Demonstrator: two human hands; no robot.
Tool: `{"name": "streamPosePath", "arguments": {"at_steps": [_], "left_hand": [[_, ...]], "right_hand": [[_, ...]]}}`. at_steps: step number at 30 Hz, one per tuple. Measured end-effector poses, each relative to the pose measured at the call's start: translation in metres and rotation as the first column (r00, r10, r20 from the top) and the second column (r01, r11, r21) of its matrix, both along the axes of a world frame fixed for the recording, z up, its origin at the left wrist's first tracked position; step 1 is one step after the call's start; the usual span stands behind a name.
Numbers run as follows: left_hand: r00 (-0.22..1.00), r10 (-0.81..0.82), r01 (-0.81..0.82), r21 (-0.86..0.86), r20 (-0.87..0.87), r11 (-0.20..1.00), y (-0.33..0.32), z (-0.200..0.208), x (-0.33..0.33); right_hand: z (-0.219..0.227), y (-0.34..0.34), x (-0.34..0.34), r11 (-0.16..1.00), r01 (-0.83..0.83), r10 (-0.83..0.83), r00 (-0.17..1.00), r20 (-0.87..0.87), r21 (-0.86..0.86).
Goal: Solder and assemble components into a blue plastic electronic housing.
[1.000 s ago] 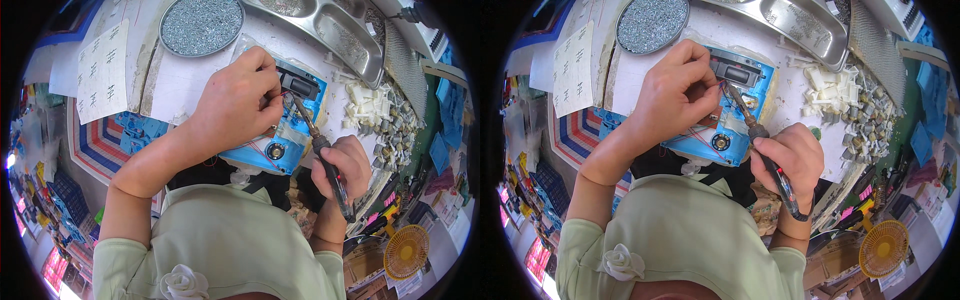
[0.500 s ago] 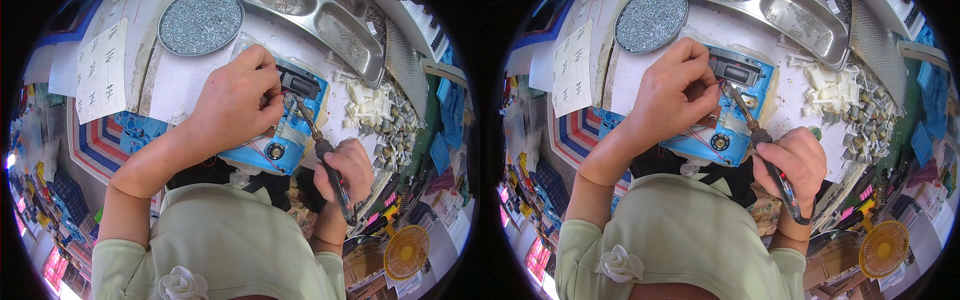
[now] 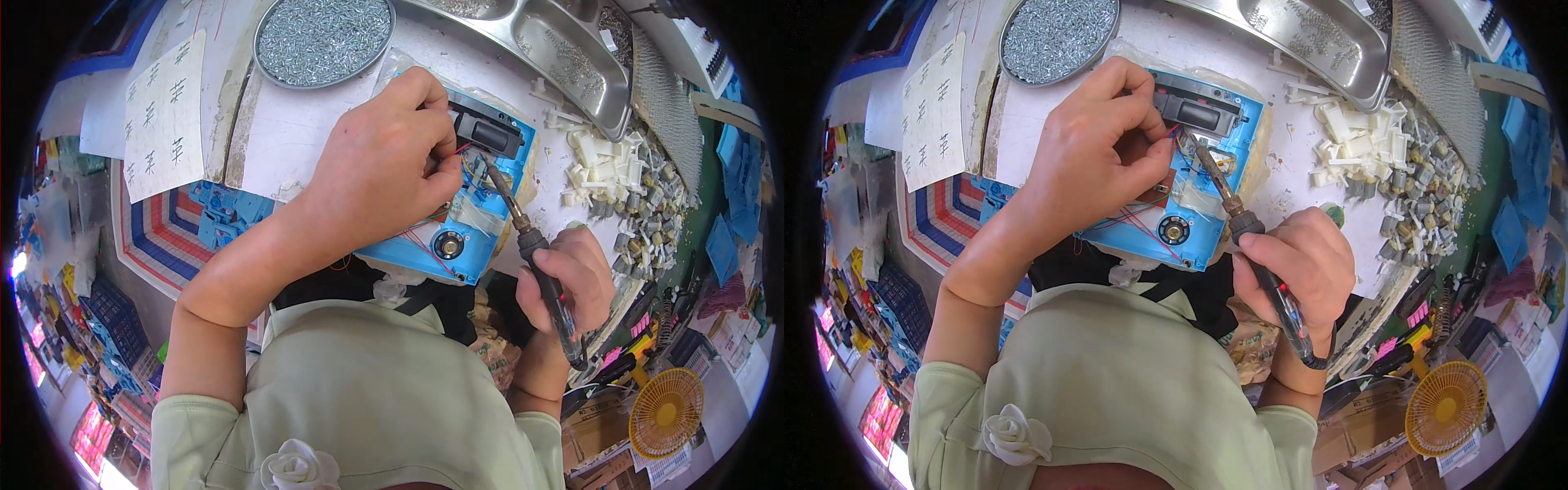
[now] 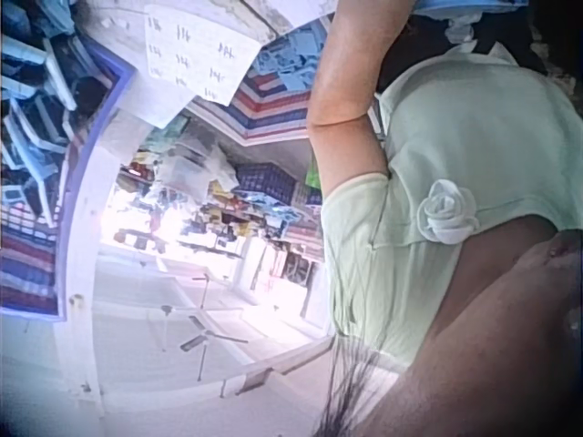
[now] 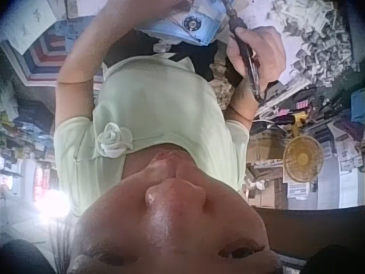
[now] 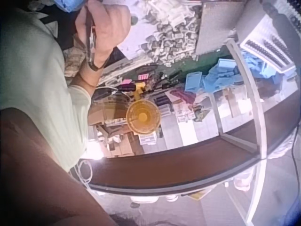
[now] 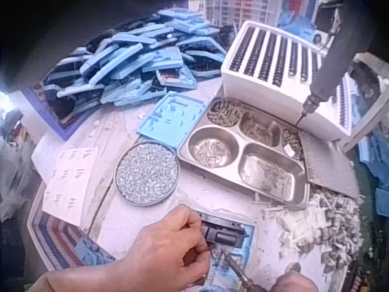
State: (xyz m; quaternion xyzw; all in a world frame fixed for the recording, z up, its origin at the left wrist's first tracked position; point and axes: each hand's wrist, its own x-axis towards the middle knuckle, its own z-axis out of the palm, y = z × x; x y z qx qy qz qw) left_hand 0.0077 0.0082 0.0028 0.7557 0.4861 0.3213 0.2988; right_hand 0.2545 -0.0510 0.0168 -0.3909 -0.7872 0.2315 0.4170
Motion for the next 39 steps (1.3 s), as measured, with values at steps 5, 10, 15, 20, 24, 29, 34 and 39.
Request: {"name": "streamPosePath", "arguments": {"at_steps": [5,10,15,20,24,29,34,39], "left_hand": [[1.000,0.007,-0.007,0.003,-0.017,1.000,0.001,0.000,0.002],[0.999,0.032,-0.033,-0.007,-0.039,0.999,0.002,0.002,0.005],[0.996,0.059,-0.060,-0.009,-0.064,0.998,0.001,0.002,0.009],[0.997,0.069,-0.070,-0.029,-0.044,0.997,0.000,0.001,0.009],[0.996,0.074,-0.075,-0.018,-0.053,0.997,0.001,0.001,0.009],[0.995,0.078,-0.078,0.007,-0.058,0.997,0.001,-0.001,0.009],[0.996,0.083,-0.083,-0.005,-0.039,0.997,0.000,-0.001,0.009],[0.996,0.088,-0.088,-0.013,-0.020,0.996,0.000,-0.001,0.010]], "right_hand": [[-0.002,0.004,0.000,1.000,-0.014,0.014,0.999,0.035,0.000],[-0.006,0.008,-0.002,1.000,-0.006,0.006,0.998,0.060,0.012],[-0.007,0.010,-0.004,1.000,-0.007,0.007,0.998,0.057,0.001],[-0.008,0.011,-0.005,1.000,-0.005,0.005,0.999,0.039,-0.003],[-0.007,0.012,-0.006,1.000,0.000,0.000,0.999,0.034,-0.001],[-0.005,0.013,-0.005,1.000,-0.009,0.009,0.999,0.043,-0.006],[-0.005,0.013,-0.006,1.000,-0.019,0.019,0.999,0.030,0.000],[-0.005,0.015,-0.005,1.000,-0.022,0.022,0.999,0.030,0.000]]}}
